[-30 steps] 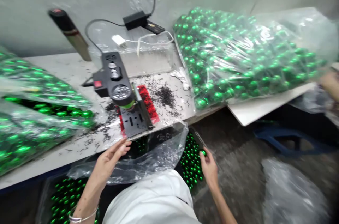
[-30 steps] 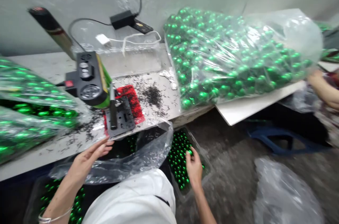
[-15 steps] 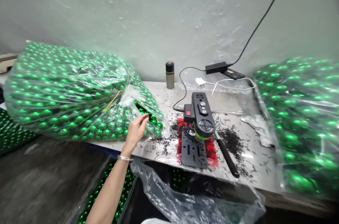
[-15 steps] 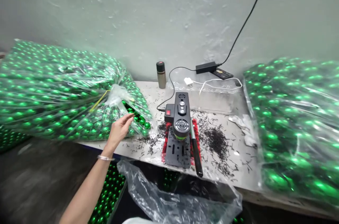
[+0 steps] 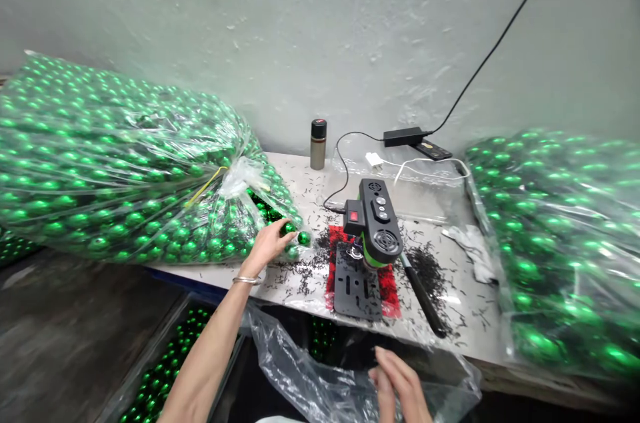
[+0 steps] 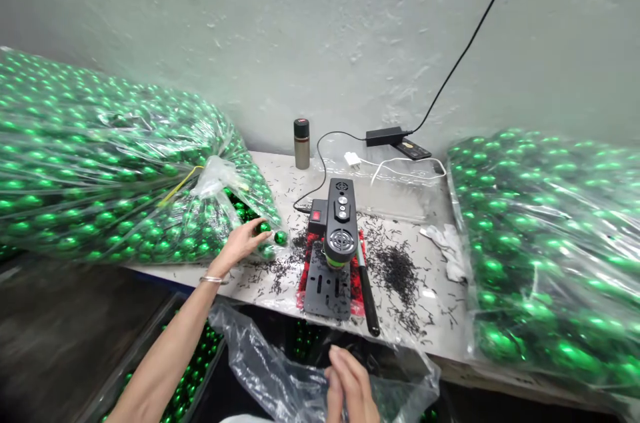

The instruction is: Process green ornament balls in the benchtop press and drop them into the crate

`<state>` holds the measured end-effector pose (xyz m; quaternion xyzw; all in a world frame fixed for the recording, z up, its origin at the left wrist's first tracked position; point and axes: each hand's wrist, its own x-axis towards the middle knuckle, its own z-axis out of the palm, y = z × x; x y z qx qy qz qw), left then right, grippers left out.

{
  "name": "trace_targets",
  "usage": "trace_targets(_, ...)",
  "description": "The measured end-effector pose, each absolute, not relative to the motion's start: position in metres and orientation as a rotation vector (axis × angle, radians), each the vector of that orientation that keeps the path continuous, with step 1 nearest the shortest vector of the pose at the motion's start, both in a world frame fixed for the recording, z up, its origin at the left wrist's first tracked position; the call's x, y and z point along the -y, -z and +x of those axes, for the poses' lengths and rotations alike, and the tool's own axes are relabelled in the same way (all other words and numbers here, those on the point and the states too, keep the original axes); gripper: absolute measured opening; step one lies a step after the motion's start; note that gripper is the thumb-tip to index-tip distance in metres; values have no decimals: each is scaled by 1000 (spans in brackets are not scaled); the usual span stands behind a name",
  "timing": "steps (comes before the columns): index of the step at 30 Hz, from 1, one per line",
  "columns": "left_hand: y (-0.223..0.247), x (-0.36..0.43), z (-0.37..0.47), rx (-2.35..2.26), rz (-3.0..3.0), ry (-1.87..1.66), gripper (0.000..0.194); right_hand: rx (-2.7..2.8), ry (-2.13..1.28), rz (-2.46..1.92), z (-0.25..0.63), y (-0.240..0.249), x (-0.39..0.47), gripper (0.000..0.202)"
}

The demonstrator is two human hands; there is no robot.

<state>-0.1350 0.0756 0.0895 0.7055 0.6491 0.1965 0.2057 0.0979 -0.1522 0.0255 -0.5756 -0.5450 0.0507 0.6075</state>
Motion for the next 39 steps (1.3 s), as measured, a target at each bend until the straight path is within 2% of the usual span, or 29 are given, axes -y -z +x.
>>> trace_targets(3, -88, -49, -134, -1454, 1508, -969, 54, 1508, -144, -1179, 101, -31, 140, 32)
trace_targets(5, -85, -28, -125, -1263, 1339, -1069, 57, 1613, -197, -1102, 102, -39, 129, 37)
trace_targets(12, -75, 22, -79, -1149, 1329, -1041, 50, 1469, -624, -1230, 78, -64, 96, 33)
trace_targets(15, -71, 26, -68, -1136, 1308, -1016, 48, 1403, -700, -1257, 76, -63, 94, 33)
trace_targets(18, -67, 19, -63, -1091, 1044, -1075, 46, 1337, -729, -1275, 83, -60, 100, 31)
trace_targets(22, -63, 3, -56, -978, 528, -1157, 26, 1250, -716, -1336, 98, -54, 109, 29)
trace_targets(25, -59, -3, -46, -947, 348, -1098, 22, 1196, -699, -1390, 107, -46, 116, 29)
trace_targets(29, -50, -1, -31, -1025, 497, -1016, 31, 1159, -701, -1424, 116, -37, 126, 30)
trace_targets(34, -40, 3, -18, -1234, 1011, -864, 55, 1120, -693, -1451, 126, -32, 136, 32)
trace_targets(39, -37, 6, -9, -1328, 1596, -864, 42, 1130, -626, -1430, 134, -30, 142, 29)
